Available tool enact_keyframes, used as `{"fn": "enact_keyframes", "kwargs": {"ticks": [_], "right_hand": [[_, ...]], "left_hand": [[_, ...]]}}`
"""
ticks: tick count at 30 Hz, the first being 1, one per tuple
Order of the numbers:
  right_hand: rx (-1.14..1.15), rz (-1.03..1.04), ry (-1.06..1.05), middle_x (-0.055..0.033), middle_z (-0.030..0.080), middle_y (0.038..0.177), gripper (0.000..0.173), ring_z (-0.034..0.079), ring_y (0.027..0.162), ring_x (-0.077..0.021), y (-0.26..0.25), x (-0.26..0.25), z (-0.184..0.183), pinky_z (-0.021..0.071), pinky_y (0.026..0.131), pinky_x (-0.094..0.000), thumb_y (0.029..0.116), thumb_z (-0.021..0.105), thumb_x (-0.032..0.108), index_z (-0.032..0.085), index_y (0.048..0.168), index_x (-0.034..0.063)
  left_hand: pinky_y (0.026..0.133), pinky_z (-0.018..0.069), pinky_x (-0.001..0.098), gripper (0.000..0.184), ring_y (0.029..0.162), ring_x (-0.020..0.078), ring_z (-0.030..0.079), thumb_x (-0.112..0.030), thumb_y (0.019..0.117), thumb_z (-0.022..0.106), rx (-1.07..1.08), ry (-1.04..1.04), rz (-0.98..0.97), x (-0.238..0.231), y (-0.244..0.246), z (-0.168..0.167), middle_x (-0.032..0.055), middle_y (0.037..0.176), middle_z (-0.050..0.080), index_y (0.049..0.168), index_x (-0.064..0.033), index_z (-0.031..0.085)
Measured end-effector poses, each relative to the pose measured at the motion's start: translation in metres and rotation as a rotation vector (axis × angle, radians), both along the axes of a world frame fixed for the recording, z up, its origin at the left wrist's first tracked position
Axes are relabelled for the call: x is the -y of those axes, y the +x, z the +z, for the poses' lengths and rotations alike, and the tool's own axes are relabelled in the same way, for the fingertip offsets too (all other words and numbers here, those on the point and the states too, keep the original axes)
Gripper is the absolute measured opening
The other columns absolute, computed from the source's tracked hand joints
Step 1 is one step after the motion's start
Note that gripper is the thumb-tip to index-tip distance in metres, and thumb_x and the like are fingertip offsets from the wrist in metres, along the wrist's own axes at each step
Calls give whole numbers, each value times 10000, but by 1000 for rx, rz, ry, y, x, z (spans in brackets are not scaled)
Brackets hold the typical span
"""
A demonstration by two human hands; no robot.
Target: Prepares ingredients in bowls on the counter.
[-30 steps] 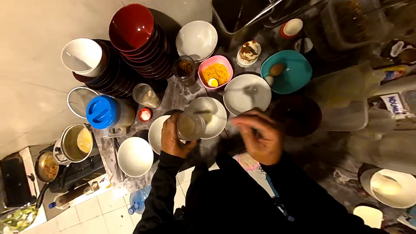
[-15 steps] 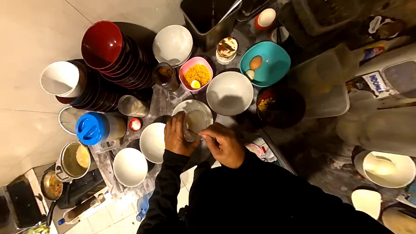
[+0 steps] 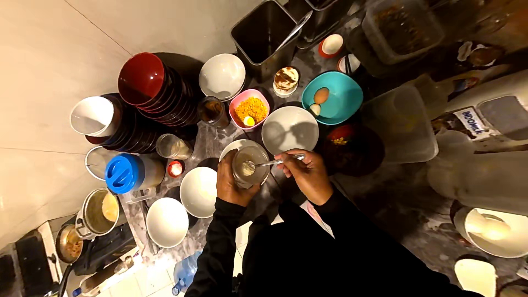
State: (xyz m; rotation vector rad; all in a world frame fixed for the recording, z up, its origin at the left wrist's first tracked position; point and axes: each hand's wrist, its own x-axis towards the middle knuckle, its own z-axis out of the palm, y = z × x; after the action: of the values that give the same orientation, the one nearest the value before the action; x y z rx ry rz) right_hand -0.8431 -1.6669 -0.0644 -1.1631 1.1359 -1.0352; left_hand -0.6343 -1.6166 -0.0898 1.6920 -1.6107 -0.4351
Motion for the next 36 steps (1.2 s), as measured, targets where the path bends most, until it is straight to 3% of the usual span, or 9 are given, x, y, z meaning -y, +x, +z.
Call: {"fn": "enact_keyframes", "kwargs": {"ticks": [9, 14, 17, 20, 24, 26, 29, 33, 36], "right_hand": [[108, -90, 56, -9, 727, 813, 169, 660, 667, -81, -30, 20, 14, 577, 634, -243, 1008, 583, 102, 739, 1052, 54], [-91, -211, 39, 3, 729, 843, 186, 662, 672, -71, -60, 40, 5, 574, 626, -242, 1029, 589, 171, 721, 1097, 60], [-318, -234, -67, -49, 742, 945, 234, 699, 769, -86, -67, 51, -25, 601, 719, -283, 1044, 584, 197, 707, 1151, 28], [-507, -149, -292, -141, 738, 1056, 228, 711, 892, -181, -68, 57, -55, 603, 803, -353, 1031, 594, 128, 729, 1176, 15], [-536, -177, -553, -112, 728, 1075, 228, 696, 941, -156, -77, 50, -22, 599, 839, -328, 1035, 589, 130, 741, 1178, 39], [-420, -188, -616, -89, 731, 1041, 222, 708, 907, -116, -73, 38, 11, 617, 796, -296, 1039, 579, 141, 727, 1141, 10], [-277, -1, -624, -46, 710, 948, 177, 679, 819, -74, -47, 24, 36, 612, 717, -264, 1001, 606, 132, 721, 1060, 11], [-359, 149, -537, -37, 700, 886, 190, 652, 785, -78, -11, 22, 10, 577, 697, -239, 970, 603, 133, 763, 1020, 44], [-287, 178, -406, -24, 707, 864, 187, 632, 706, -39, -4, 21, -2, 559, 635, -200, 970, 593, 135, 754, 1014, 50]], "left_hand": [[1120, 468, 478, 1080, 1334, 305, 543, -350, 583, 969, -39, 41, 28, 11, -4, -5, 198, 1424, 562, 1466, -3, 451], [1090, 489, 474, 1089, 1291, 300, 571, -352, 584, 966, -30, 51, 73, 9, 5, -5, 204, 1403, 570, 1478, -26, 436], [1092, 485, 464, 1103, 1288, 293, 573, -368, 582, 964, -17, 46, 79, 9, 8, -4, 208, 1397, 572, 1483, -24, 427], [1091, 484, 466, 1101, 1293, 285, 568, -378, 593, 957, -7, 62, 68, 10, 7, -4, 192, 1412, 565, 1491, -40, 419], [1102, 482, 467, 1097, 1315, 288, 555, -355, 585, 967, -15, 44, 32, 16, 4, -3, 188, 1430, 556, 1481, -26, 426], [1113, 474, 462, 1086, 1329, 289, 547, -356, 581, 968, -9, 16, 11, 17, 1, -1, 193, 1432, 553, 1467, -13, 441], [1134, 457, 474, 1073, 1338, 293, 537, -358, 575, 971, 0, -17, -36, 22, -5, 4, 183, 1431, 557, 1456, -19, 460], [1113, 462, 514, 1046, 1326, 313, 546, -337, 566, 966, 72, -37, -102, 27, -14, 9, 169, 1429, 567, 1442, -30, 483], [1119, 447, 522, 1023, 1329, 334, 540, -361, 576, 951, 142, -38, -131, 27, -13, 10, 175, 1429, 572, 1431, -18, 507]]}}
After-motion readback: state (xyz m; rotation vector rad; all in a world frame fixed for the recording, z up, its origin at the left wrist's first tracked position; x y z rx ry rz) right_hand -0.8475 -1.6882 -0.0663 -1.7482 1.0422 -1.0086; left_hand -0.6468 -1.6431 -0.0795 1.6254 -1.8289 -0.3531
